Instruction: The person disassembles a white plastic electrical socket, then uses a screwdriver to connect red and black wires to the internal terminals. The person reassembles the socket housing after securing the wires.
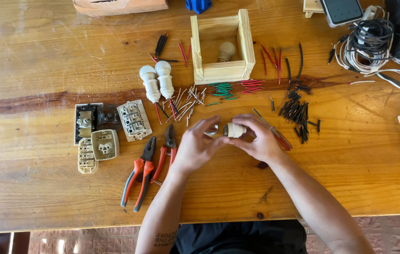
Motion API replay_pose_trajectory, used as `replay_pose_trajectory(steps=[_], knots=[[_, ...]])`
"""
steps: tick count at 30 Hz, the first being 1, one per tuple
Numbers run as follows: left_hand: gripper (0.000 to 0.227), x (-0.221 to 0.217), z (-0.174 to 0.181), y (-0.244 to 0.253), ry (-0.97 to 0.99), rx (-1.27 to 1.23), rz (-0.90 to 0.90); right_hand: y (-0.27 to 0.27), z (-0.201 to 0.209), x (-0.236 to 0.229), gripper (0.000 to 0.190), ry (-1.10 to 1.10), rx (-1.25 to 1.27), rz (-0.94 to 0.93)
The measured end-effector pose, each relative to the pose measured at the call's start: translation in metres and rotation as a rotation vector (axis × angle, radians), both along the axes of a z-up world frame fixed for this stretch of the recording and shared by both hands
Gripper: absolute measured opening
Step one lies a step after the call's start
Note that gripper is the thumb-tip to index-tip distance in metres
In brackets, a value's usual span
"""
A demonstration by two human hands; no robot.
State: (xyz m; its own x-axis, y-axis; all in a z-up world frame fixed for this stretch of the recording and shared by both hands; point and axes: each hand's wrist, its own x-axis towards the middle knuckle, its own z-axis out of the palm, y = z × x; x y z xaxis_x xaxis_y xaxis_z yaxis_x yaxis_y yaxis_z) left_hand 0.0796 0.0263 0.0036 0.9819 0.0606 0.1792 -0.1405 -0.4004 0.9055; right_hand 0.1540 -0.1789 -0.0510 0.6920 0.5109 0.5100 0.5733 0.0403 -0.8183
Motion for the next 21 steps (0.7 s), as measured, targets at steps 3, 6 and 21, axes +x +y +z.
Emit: replay_pose_trajectory(steps=[3,6,21], knots=[[0.06,0.002,0.001,-0.008,0.151,-0.128,-0.114,0.001,-0.001,-0.002,0.063,0.083,0.061,0.102],[0.055,0.002,-0.001,-0.005,0.176,-0.203,-0.108,-0.006,-0.007,-0.003,0.067,0.204,0.08,0.161],[0.043,0.003,-0.023,-0.004,-0.23,0.169,-0.119,-0.013,-0.028,-0.003,0.044,0.664,0.017,0.227]])
